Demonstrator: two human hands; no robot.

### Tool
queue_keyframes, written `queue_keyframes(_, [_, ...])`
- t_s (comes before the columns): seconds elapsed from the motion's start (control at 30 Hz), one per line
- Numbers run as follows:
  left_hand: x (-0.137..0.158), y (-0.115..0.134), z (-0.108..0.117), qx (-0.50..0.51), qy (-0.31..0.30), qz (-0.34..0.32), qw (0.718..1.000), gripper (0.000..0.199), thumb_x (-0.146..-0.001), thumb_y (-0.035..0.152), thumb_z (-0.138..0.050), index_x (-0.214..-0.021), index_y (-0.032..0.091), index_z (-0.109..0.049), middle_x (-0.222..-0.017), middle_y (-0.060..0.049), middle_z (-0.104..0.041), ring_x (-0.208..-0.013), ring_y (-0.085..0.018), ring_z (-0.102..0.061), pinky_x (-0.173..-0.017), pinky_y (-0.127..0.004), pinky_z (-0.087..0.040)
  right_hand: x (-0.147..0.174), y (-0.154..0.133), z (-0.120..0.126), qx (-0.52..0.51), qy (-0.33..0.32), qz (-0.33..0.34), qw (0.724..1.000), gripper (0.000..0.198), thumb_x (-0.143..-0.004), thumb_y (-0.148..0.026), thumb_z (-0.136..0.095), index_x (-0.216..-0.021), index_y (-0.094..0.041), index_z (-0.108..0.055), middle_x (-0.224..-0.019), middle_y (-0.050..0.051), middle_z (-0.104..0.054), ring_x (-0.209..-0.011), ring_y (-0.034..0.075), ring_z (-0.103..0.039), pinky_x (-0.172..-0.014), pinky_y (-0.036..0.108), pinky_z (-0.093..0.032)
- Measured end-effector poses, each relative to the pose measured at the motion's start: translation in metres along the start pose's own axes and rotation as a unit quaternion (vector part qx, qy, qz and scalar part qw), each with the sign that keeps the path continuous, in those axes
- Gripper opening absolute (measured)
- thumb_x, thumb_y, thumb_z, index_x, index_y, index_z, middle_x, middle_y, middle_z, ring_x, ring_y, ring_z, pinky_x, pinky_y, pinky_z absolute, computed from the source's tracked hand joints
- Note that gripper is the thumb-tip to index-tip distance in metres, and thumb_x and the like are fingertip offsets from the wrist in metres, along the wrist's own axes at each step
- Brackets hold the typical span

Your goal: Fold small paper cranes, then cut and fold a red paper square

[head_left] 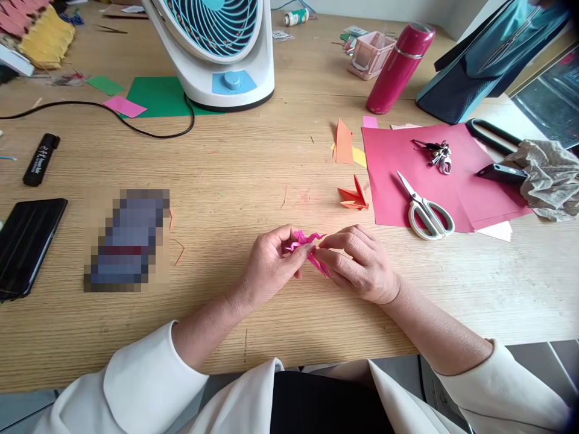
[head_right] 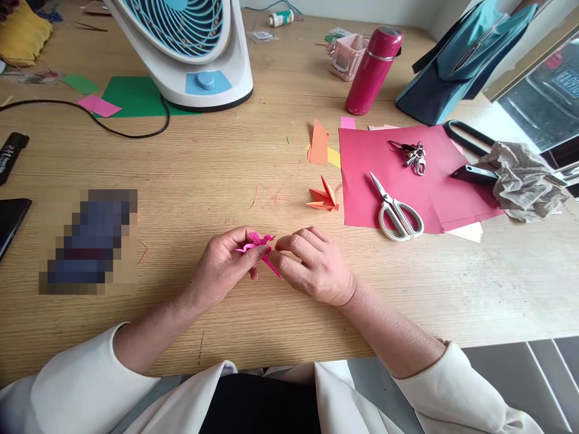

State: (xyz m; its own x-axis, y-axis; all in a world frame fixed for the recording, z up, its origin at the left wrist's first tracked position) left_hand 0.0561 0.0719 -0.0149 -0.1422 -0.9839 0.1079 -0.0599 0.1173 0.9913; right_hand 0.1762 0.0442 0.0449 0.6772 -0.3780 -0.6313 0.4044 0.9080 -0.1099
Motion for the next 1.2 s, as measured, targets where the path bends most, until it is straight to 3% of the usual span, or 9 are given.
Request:
queue_keyframes(0.5, [0.0, -0.007, 0.002, -0.012, 0.01, 0.008, 1.0, 0.018, -0.084, 0.031, -0.068, -0.077, 0.015, -0.062, -0.065, 0.003, -0.053, -0.054, -0.008, -0.047, -0.042, -0.017, -0.05, -0.003, 0.0, 0.001, -0.018, 0.013, -0.002, 1.0, 0.014, -0.093, -0.011, -0.057, -0.103, -0.019, -0.063, -0.091, 0.008, -0.067, -0.075, 0.018, -0.06, -0.065, 0.033, -0.048])
queue_keyframes(0.63, [0.0, -0.007, 0.004, -0.016, 0.026, 0.015, 0.999, 0.019, -0.082, 0.031, -0.07, -0.076, 0.015, -0.061, -0.064, 0.003, -0.052, -0.053, -0.007, -0.047, -0.042, -0.016, -0.05, -0.004, 0.003, -0.003, -0.043, -0.006, -0.035, 0.998, 0.013, -0.092, -0.01, -0.059, -0.102, -0.018, -0.062, -0.09, 0.008, -0.066, -0.076, 0.018, -0.06, -0.068, 0.033, -0.049])
queue_keyframes(0.73, [0.0, -0.005, 0.005, -0.024, 0.029, 0.014, 0.999, 0.018, -0.082, 0.031, -0.069, -0.076, 0.015, -0.062, -0.064, 0.004, -0.052, -0.052, -0.007, -0.047, -0.043, -0.016, -0.051, -0.003, 0.012, -0.007, -0.113, -0.006, -0.1, 0.989, 0.013, -0.093, -0.011, -0.059, -0.103, -0.018, -0.062, -0.093, 0.009, -0.064, -0.081, 0.018, -0.061, -0.07, 0.032, -0.051])
queue_keyframes(0.97, [-0.001, -0.007, 0.002, -0.038, 0.007, 0.035, 0.999, 0.018, -0.083, 0.032, -0.065, -0.077, 0.015, -0.062, -0.069, 0.002, -0.054, -0.06, -0.01, -0.052, -0.048, -0.021, -0.058, 0.005, 0.037, -0.022, -0.293, 0.001, -0.292, 0.911, 0.005, -0.093, -0.018, -0.062, -0.087, -0.018, -0.061, -0.083, 0.004, -0.061, -0.074, 0.014, -0.059, -0.068, 0.028, -0.048])
queue_keyframes(1.1, [0.0, -0.008, 0.001, -0.054, -0.002, 0.027, 0.998, 0.016, -0.084, 0.032, -0.066, -0.082, 0.016, -0.063, -0.078, -0.001, -0.058, -0.069, -0.013, -0.058, -0.051, -0.024, -0.06, 0.021, 0.049, -0.042, -0.419, 0.004, -0.415, 0.807, 0.014, -0.091, -0.03, -0.067, -0.086, -0.019, -0.06, -0.076, 0.0, -0.059, -0.065, 0.012, -0.053, -0.059, 0.026, -0.044])
queue_keyframes(1.2, [0.0, -0.008, 0.0, -0.068, -0.007, 0.014, 0.998, 0.017, -0.085, 0.032, -0.065, -0.08, 0.017, -0.06, -0.076, 0.0, -0.058, -0.068, -0.013, -0.058, -0.054, -0.025, -0.06, 0.028, 0.052, -0.052, -0.492, 0.029, -0.455, 0.742, 0.023, -0.087, -0.036, -0.072, -0.084, -0.019, -0.058, -0.077, 0.0, -0.059, -0.066, 0.012, -0.053, -0.059, 0.026, -0.043])
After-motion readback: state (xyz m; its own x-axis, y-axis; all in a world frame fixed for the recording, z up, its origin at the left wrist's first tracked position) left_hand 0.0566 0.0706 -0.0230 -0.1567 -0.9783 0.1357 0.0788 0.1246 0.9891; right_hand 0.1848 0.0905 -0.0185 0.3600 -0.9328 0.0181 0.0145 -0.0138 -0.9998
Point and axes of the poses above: each hand's wrist, its own x-axis away from the middle knuckle, its own z-axis out of the back of the hand, y = z × x, the point moved 9 cm from there along -x, towards the middle knuckle
